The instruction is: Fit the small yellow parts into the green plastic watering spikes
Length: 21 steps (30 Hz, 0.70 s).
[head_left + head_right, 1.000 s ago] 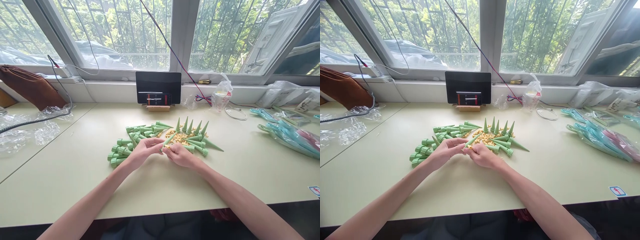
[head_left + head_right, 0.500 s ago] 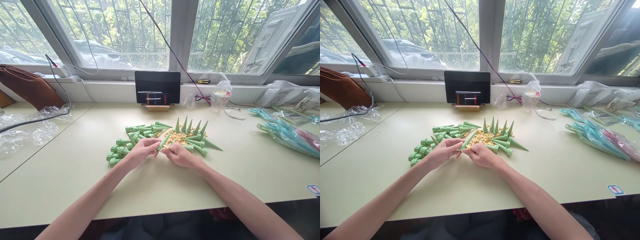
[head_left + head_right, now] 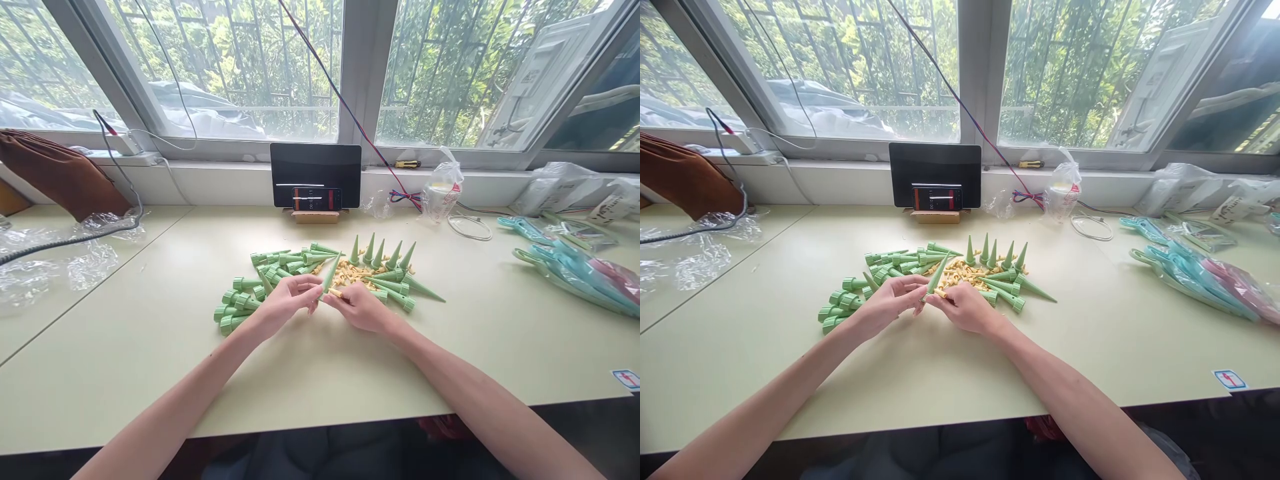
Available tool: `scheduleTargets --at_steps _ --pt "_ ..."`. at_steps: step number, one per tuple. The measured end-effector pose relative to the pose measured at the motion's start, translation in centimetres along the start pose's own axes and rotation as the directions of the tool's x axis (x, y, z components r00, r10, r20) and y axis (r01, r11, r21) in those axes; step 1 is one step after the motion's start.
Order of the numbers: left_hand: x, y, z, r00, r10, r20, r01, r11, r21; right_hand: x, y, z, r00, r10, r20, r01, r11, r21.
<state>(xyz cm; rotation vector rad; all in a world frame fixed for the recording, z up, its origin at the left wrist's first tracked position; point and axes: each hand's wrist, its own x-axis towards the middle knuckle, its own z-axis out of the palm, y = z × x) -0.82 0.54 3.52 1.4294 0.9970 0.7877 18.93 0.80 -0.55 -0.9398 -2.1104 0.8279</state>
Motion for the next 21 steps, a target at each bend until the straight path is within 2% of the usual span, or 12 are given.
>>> scheduleTargets --at_steps 4,12,21 --pt "0.0 0.1 0.0 1.0 0.013 -0.001 -0.013 0.999 0.033 0.0 0.0 -0.1 1.0 0.013 -0.013 -0.014 1.0 -0.011" --pt "0.3 -0.4 -0.9 0.987 0.008 0.159 -0.011 1.0 0.015 -0.1 0.0 0.0 1.0 0.009 -0.026 -0.008 0.999 0.039" --pt "0.5 -1.4 -1.1 0.99 0.028 0.135 -0.028 1.0 -0.002 -0.2 0.0 0.1 0.999 0.04 0.005 -0.04 0.999 0.017"
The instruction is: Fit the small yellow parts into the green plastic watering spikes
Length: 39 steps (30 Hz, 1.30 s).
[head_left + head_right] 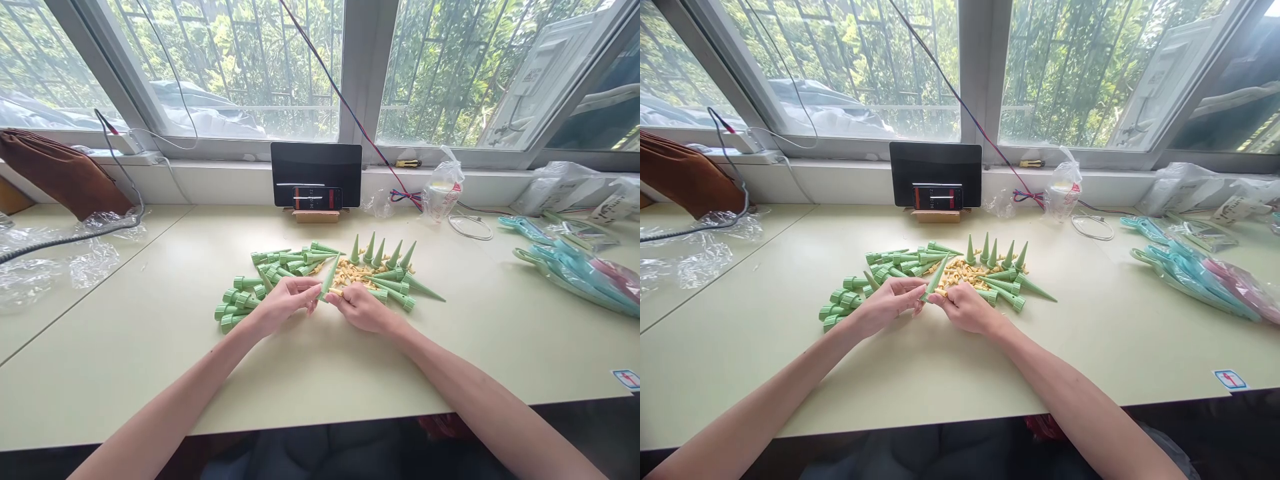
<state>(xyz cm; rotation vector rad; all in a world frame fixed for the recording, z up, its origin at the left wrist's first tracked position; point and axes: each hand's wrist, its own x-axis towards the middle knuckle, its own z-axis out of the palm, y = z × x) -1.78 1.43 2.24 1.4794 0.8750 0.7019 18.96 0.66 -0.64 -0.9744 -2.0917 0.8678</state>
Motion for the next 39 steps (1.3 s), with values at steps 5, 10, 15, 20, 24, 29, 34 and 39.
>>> scheduleTargets --at_steps 5,10,15,20,24,29,34,39 --pt "0.2 -0.2 0.3 0.996 0.038 -0.076 -0.037 0.999 0.016 0.0 0.1 0.1 1.0 0.013 0.001 -0.013 1.0 0.012" --pt "0.3 -0.7 0.6 0.987 0.12 -0.108 -0.119 0.993 0.009 0.1 0.3 0.3 1.0 0.009 -0.025 -0.008 0.999 0.041" --pt "0.4 -0.9 0.7 0.963 0.231 -0.137 -0.227 0.973 0.044 0.1 0.4 0.3 0.999 0.035 -0.013 -0.034 0.996 0.084" --pt "0.7 -1.8 0.7 0.94 0.286 -0.185 -0.281 0.958 0.049 0.1 0.4 0.3 0.998 0.069 0.014 -0.071 0.988 0.14" --pt "0.9 -2.3 0.7 0.923 0.321 -0.211 -0.313 0.947 0.068 0.1 0.1 0.3 0.994 0.102 0.039 -0.108 0.975 0.195" --pt "0.8 -2.2 1.1 0.893 0.378 -0.245 -0.35 0.925 0.149 0.2 -0.1 0.3 0.988 0.125 0.088 -0.147 0.932 0.331" --pt "0.4 -1.5 1.9 0.848 0.43 -0.309 -0.35 0.894 0.282 0.2 -0.3 0.1 0.974 0.142 0.177 -0.215 0.832 0.511" --pt "0.2 -1.2 2.2 0.819 0.465 -0.336 -0.329 0.861 0.388 0.2 -0.7 -0.1 0.963 0.117 0.241 -0.255 0.679 0.688"
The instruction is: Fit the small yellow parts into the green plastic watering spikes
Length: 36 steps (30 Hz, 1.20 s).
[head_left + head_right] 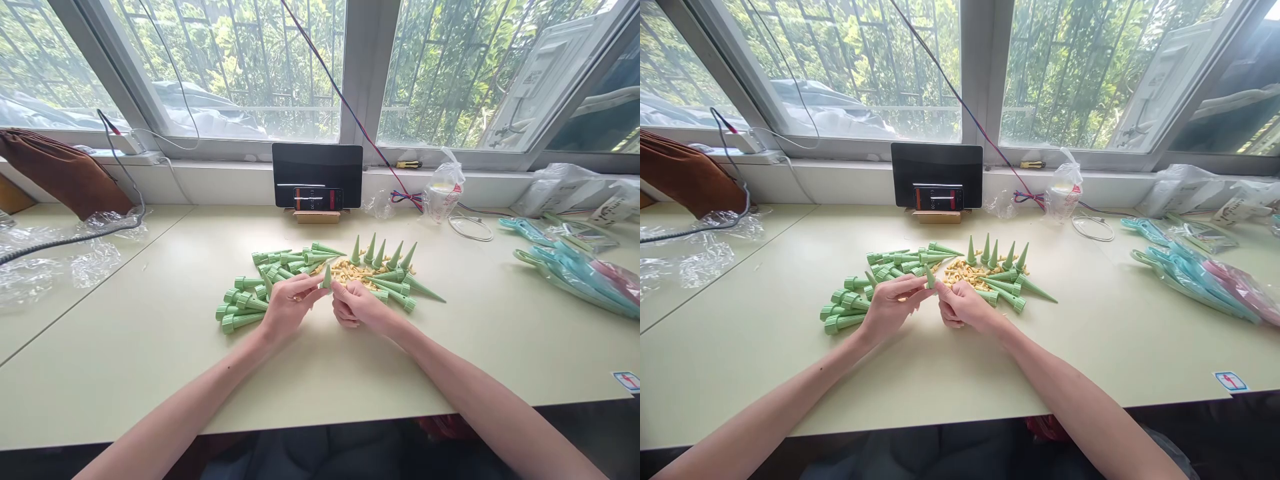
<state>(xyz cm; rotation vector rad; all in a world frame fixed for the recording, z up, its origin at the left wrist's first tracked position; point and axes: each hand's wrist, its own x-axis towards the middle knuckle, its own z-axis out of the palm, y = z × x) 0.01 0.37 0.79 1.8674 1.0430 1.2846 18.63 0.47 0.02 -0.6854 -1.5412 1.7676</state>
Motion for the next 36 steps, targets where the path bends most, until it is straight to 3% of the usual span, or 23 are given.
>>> scheduleTargets --at_steps 7,12,17,20,23,26,31,36 --pt "-0.1 -0.2 0.0 0.997 0.071 -0.013 -0.071 0.996 0.047 0.2 0.1 0.0 0.999 0.001 0.046 -0.008 0.989 0.147" --pt "0.1 0.1 0.0 0.995 -0.077 0.069 0.079 0.997 -0.027 0.2 -0.1 -0.2 1.0 -0.007 -0.012 0.008 0.994 0.113" --pt "0.6 1.3 -0.5 0.955 -0.204 0.215 0.246 0.95 -0.191 0.1 0.0 -0.3 0.995 -0.041 -0.096 0.02 0.977 -0.212" --pt "0.9 1.7 -0.8 0.922 -0.284 0.263 0.352 0.898 -0.264 0.0 0.2 -0.2 0.982 -0.141 -0.127 0.061 0.869 -0.492" --pt "1.0 1.7 -0.9 0.893 -0.344 0.289 0.428 0.848 -0.312 0.0 0.4 -0.2 0.962 -0.237 -0.132 0.093 0.746 -0.66" --pt "1.0 1.7 -1.0 0.861 -0.392 0.324 0.491 0.806 -0.331 0.0 0.5 -0.3 0.959 -0.26 -0.111 0.103 0.685 -0.722" --pt "1.1 1.9 -1.3 0.778 -0.468 0.42 0.609 0.727 -0.317 -0.1 0.5 -0.4 0.962 -0.258 -0.091 0.105 0.654 -0.749" --pt "1.2 2.1 -1.4 0.773 -0.447 0.449 0.618 0.691 -0.375 0.0 0.8 -0.4 0.963 -0.259 -0.081 0.107 0.637 -0.763"
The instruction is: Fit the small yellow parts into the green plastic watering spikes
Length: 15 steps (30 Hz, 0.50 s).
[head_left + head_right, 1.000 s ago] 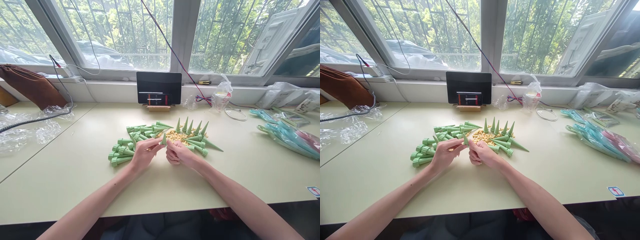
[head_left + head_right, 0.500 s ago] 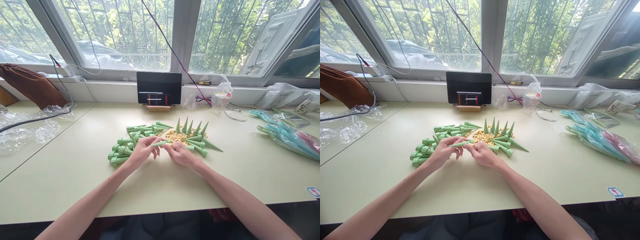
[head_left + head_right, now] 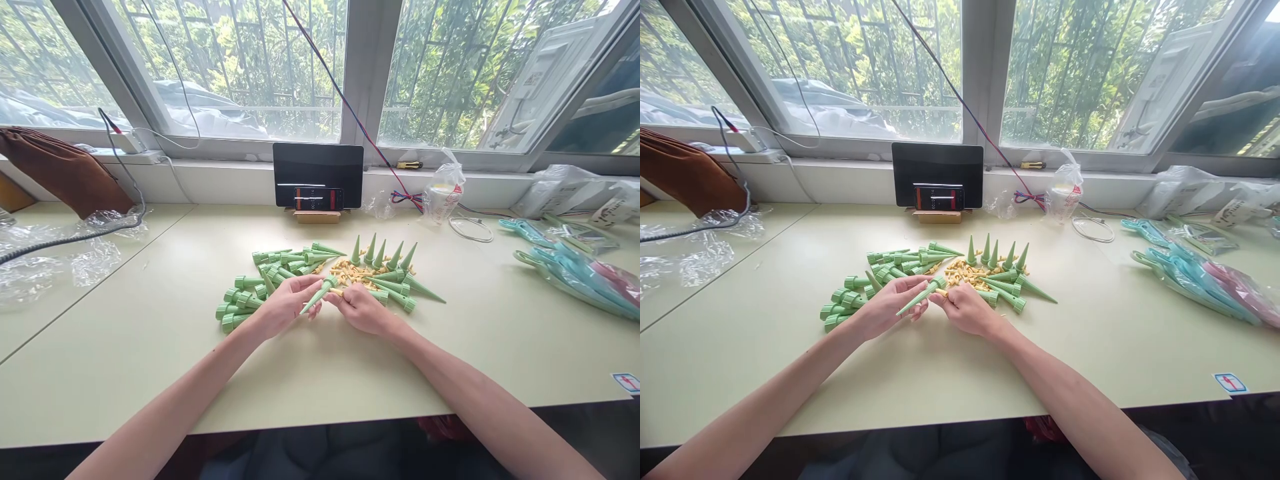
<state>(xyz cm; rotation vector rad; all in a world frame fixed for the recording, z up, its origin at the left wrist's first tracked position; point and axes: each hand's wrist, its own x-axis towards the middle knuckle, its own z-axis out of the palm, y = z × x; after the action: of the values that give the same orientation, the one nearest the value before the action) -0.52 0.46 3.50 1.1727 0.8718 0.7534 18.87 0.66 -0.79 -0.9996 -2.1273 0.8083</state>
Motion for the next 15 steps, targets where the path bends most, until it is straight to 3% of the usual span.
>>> scheduleTargets --at_steps 10,15 --pt "0.5 -1.3 -0.7 0.999 0.048 0.0 -0.048 0.999 0.005 0.0 -0.2 0.0 1.0 0.026 0.008 -0.026 0.996 0.083" --pt "0.6 -1.7 -1.0 0.998 0.07 -0.006 -0.069 0.992 0.109 0.0 -0.2 0.0 0.997 0.077 0.021 -0.08 0.984 0.162"
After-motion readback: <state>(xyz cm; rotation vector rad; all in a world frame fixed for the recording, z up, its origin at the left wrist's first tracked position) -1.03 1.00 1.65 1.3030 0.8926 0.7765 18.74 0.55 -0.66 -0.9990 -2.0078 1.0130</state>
